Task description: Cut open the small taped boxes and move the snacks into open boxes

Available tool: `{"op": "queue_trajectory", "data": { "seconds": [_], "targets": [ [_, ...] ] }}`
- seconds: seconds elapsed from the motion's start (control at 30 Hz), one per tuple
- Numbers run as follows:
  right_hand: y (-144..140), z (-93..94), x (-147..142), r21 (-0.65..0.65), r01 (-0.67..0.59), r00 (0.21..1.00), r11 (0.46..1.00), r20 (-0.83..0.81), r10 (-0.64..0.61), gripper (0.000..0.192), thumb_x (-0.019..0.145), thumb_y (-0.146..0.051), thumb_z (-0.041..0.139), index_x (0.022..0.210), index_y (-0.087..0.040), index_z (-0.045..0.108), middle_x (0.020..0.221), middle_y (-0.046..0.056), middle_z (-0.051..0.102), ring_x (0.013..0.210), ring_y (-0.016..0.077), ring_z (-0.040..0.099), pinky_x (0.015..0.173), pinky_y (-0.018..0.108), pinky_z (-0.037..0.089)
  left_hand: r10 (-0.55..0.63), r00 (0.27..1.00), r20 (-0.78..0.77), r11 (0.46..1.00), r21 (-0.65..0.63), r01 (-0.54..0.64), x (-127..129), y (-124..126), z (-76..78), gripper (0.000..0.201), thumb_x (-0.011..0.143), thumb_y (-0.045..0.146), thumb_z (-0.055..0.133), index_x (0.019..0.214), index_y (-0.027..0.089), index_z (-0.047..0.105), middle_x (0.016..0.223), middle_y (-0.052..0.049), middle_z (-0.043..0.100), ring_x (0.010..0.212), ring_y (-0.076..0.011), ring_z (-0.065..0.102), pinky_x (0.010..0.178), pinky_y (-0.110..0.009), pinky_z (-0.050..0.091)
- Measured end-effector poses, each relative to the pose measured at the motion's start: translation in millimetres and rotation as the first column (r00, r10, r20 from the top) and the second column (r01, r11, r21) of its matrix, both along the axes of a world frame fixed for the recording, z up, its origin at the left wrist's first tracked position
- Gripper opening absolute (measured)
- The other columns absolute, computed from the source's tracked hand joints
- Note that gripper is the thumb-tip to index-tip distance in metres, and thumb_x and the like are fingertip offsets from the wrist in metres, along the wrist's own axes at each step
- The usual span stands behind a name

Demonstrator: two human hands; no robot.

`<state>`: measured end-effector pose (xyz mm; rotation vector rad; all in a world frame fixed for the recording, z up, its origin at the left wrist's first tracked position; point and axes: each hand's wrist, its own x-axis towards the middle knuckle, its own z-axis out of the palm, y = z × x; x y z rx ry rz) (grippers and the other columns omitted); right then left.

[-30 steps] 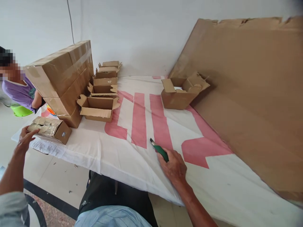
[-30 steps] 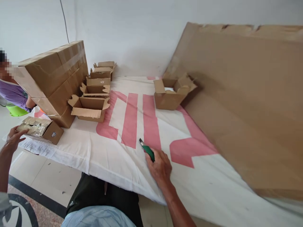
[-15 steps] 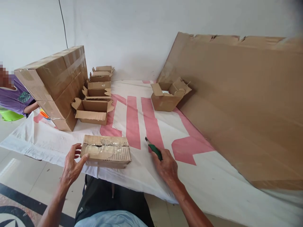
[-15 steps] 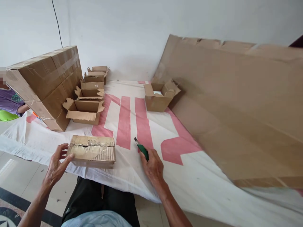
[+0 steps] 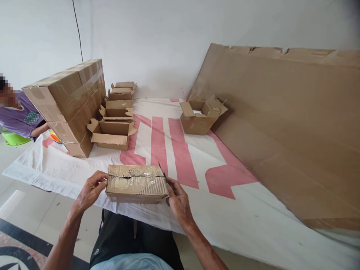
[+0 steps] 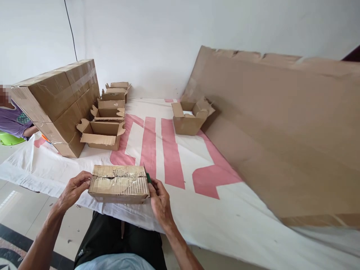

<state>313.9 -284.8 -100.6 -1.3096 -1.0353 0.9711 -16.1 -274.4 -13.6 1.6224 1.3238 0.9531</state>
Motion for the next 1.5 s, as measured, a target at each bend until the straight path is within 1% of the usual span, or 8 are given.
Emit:
{"op": "queue_trajectory", "data": {
  "seconds": [0.17,0.37,0.53,0.7,0.8,0.93,1.17,1.5],
  "targets": [
    [3,-4.0,-5,-0.004,0.044,0.999,0.999,-0.014,-0.044,0.049,0.090,-0.064,0.067,0.115,-0.021,0.073,0.116,0.013,0.082,0.110,0.0325,0.074,0.092,0.044,0.060,-0.001,0.999,-0.033,1.000,0.010,0.002,7,7,0.2,0.010,0.084,0.028,0.070,0.089,0.019,0.072,0.092,-0.003,0.067,0.084,-0.0161,0.062,0.072,-0.026,0.051],
    [20,-14.9,-5,0.057,0.115,0.992,0.992,0.049,-0.118,0.046,0.095,-0.058,0.060,0.121,-0.021,0.070,0.121,0.014,0.079,0.114,0.0310,0.071,0.097,0.045,0.056,0.008,0.998,-0.070,0.998,0.063,-0.004,20,12,-2.8,0.027,0.083,0.024,0.068,0.109,0.022,0.075,0.105,-0.004,0.063,0.094,-0.0176,0.063,0.075,-0.027,0.059],
    [33,-15.8,-4,0.083,0.119,0.991,0.989,0.053,-0.124,0.050,0.093,-0.061,0.059,0.122,-0.021,0.069,0.122,0.013,0.077,0.113,0.0301,0.069,0.099,0.046,0.054,0.007,0.998,-0.056,0.998,0.061,-0.004,30,16,-5.2,0.037,0.081,0.022,0.069,0.116,0.025,0.077,0.143,-0.011,0.055,0.131,-0.0275,0.059,0.089,-0.032,0.061],
    [23,-7.5,12,0.005,0.057,0.994,0.998,0.088,-0.057,0.059,0.092,-0.072,0.060,0.116,-0.020,0.072,0.094,0.007,0.077,0.079,0.0237,0.068,0.069,0.036,0.056,-0.085,0.996,0.016,0.994,0.074,0.083,32,13,-10.5,0.041,0.088,0.020,0.062,0.126,0.028,0.076,0.162,-0.010,0.046,0.150,-0.0311,0.045,0.098,-0.034,0.058],
    [19,11.7,34,-0.034,0.014,0.997,0.999,0.080,-0.011,0.058,0.091,-0.075,0.062,0.109,-0.020,0.070,0.075,0.001,0.068,0.056,0.0162,0.054,0.052,0.030,0.047,-0.102,0.994,0.049,0.993,0.071,0.098,30,11,-14.3,0.042,0.089,0.022,0.065,0.129,0.028,0.075,0.165,-0.010,0.043,0.153,-0.0317,0.043,0.102,-0.034,0.056],
    [19,64.9,54,0.025,-0.152,0.975,0.988,0.169,0.145,0.048,0.092,-0.064,0.068,0.116,-0.022,0.069,0.085,0.002,0.069,0.060,0.0151,0.057,0.056,0.030,0.052,-0.132,0.988,0.080,0.990,0.055,0.128,29,9,-15.0,0.045,0.089,0.022,0.069,0.133,0.029,0.073,0.165,-0.010,0.042,0.155,-0.0320,0.040,0.107,-0.036,0.054],
    [19,156.5,28,-0.086,-0.572,0.680,0.816,0.507,0.530,0.034,0.099,-0.047,0.059,0.116,-0.025,0.079,0.106,0.006,0.080,0.093,0.0249,0.071,0.081,0.036,0.058,-0.207,0.973,0.101,0.978,0.051,0.203,26,7,-13.7,0.049,0.095,0.024,0.062,0.143,0.030,0.067,0.170,-0.010,0.038,0.160,-0.0330,0.032,0.118,-0.045,0.047],
    [40,179.5,-12,-0.109,-0.695,0.415,0.711,0.747,0.520,0.026,0.101,-0.030,0.056,0.108,-0.024,0.081,0.093,0.003,0.079,0.081,0.0190,0.069,0.073,0.031,0.049,-0.240,0.964,0.114,0.971,0.048,0.236,17,3,-23.4,0.059,0.099,0.044,0.067,0.156,0.032,0.056,0.178,-0.011,0.027,0.161,-0.0364,0.031,0.119,-0.049,0.046]
  ]
}}
